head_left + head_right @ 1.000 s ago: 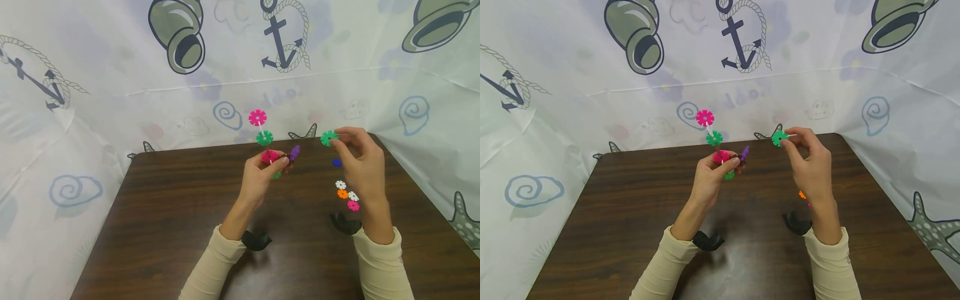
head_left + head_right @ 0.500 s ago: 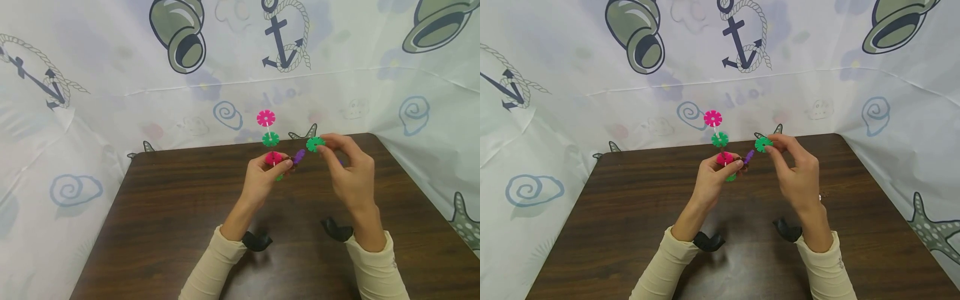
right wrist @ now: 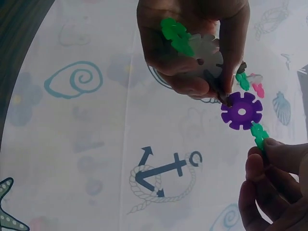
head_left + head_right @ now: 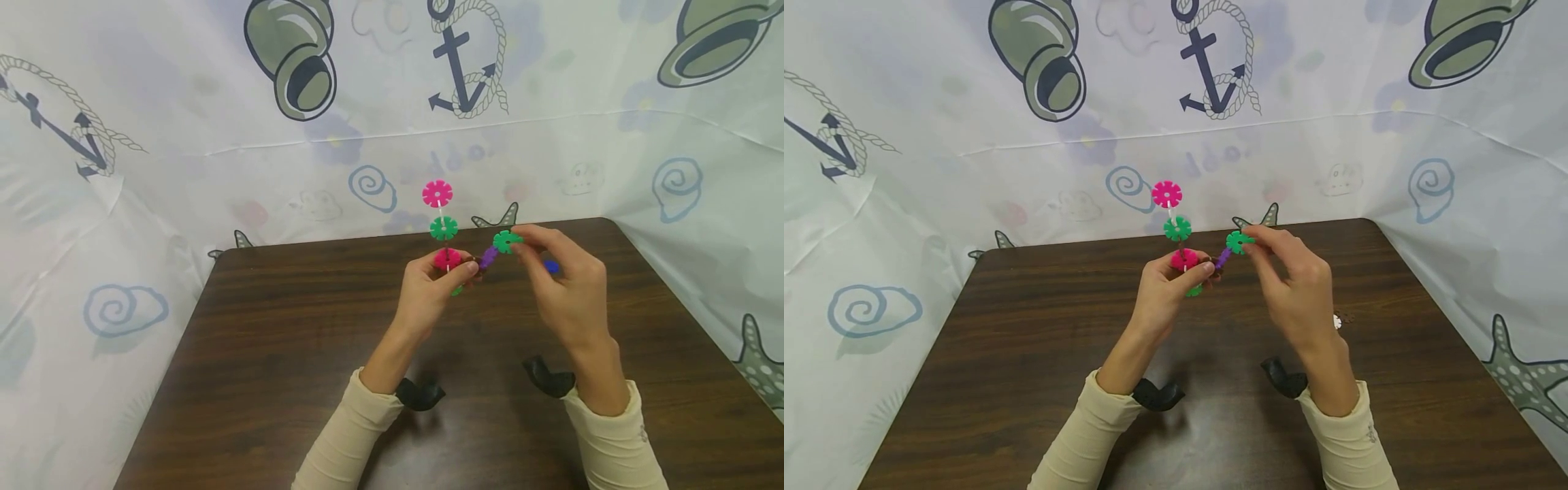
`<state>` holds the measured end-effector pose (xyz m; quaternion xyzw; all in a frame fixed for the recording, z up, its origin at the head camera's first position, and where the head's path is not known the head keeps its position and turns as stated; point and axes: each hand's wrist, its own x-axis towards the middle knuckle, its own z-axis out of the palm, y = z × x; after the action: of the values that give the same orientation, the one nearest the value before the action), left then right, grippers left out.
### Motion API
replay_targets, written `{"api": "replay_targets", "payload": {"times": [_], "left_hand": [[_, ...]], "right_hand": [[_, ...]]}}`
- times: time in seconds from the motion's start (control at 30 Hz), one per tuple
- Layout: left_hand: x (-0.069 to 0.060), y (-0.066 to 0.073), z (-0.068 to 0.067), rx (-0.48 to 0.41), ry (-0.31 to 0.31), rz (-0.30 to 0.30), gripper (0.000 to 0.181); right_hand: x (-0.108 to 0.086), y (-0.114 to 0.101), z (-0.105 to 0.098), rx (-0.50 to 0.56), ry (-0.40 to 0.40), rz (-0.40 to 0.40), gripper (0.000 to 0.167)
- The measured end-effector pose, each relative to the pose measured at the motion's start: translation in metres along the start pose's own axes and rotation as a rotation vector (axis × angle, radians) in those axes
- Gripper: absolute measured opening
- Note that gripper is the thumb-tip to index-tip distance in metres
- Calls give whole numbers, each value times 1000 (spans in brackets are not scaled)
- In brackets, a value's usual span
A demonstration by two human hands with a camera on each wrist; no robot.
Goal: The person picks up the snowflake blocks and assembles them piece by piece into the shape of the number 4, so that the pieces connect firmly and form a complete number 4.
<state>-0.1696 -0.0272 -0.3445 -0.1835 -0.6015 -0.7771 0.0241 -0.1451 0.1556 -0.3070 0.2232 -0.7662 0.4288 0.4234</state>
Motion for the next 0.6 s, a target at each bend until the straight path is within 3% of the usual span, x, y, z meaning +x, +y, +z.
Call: {"api": "replay_targets", "payload": {"times": [0.23,0.4,0.5,0.6], "left_hand": [[-2,1,-2,-3,36,16,19],[-13,15,3,40,-7,104,18],[-13,20,3,89,-5,129,18],[-8,18,-2,84,12,86,17]], "right_hand": [[-4,-3,10,-38,5,-51,25],[-9,4,29,-9,-133,-77,24],[-10,8,37,8,-192,-36,27],[-10,11,36,7,-186,51,21]]}}
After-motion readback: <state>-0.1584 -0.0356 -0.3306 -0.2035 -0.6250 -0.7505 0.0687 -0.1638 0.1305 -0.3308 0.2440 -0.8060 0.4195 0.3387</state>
